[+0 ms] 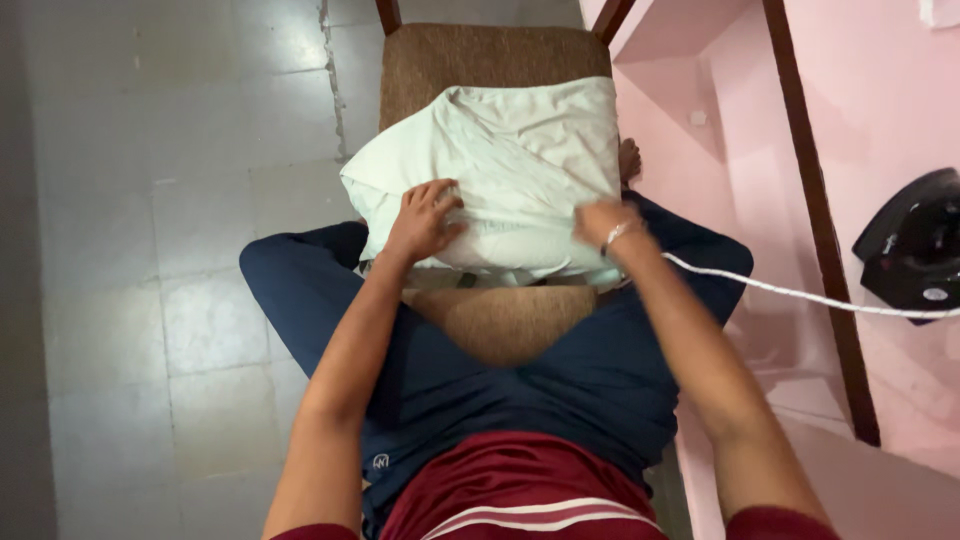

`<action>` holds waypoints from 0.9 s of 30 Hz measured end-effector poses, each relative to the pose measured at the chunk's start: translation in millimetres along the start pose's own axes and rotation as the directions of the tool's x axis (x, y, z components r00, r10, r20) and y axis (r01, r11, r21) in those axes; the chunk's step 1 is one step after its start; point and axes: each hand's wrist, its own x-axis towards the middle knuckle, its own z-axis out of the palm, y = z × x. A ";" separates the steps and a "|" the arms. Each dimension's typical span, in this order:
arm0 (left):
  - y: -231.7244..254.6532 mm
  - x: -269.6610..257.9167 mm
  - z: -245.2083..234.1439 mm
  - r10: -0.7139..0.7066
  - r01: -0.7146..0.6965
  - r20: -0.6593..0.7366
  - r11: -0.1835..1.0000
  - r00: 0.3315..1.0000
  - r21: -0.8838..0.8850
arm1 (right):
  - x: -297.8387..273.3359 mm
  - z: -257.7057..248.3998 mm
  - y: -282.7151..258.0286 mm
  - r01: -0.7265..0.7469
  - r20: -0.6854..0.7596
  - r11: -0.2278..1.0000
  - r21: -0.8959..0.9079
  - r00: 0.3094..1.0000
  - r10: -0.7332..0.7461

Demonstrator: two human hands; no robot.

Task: The person irons a light-colored garment placed on a chair. They repeatedly smooth the fabric with their hands and use an electric iron to press the material, adjusting the garment's position several times during the process.

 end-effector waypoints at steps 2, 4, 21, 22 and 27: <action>-2.8 -0.4 13.3 -0.097 0.098 0.015 0.995 0.995 -0.025 | 15.2 -48.6 11.8 -0.075 -0.154 0.993 0.093 0.984 0.089; -6.0 2.3 18.5 -0.154 0.153 -0.014 0.987 0.988 -0.048 | 21.3 -93.3 3.1 -0.122 -0.314 0.973 0.198 0.932 0.181; -12.9 -43.0 -35.6 -0.123 0.053 0.241 0.959 0.963 0.279 | -36.9 57.7 58.5 0.189 -0.650 0.926 0.327 0.756 0.075; -15.8 -44.6 -32.8 -0.092 0.017 0.250 0.958 0.964 0.287 | -31.9 60.3 61.7 0.246 -0.709 0.947 0.207 0.705 -0.029; -30.8 -50.0 -24.7 0.021 -0.120 0.267 0.924 0.964 0.362 | -16.4 70.4 67.3 0.185 -0.657 0.983 -0.006 0.740 -0.143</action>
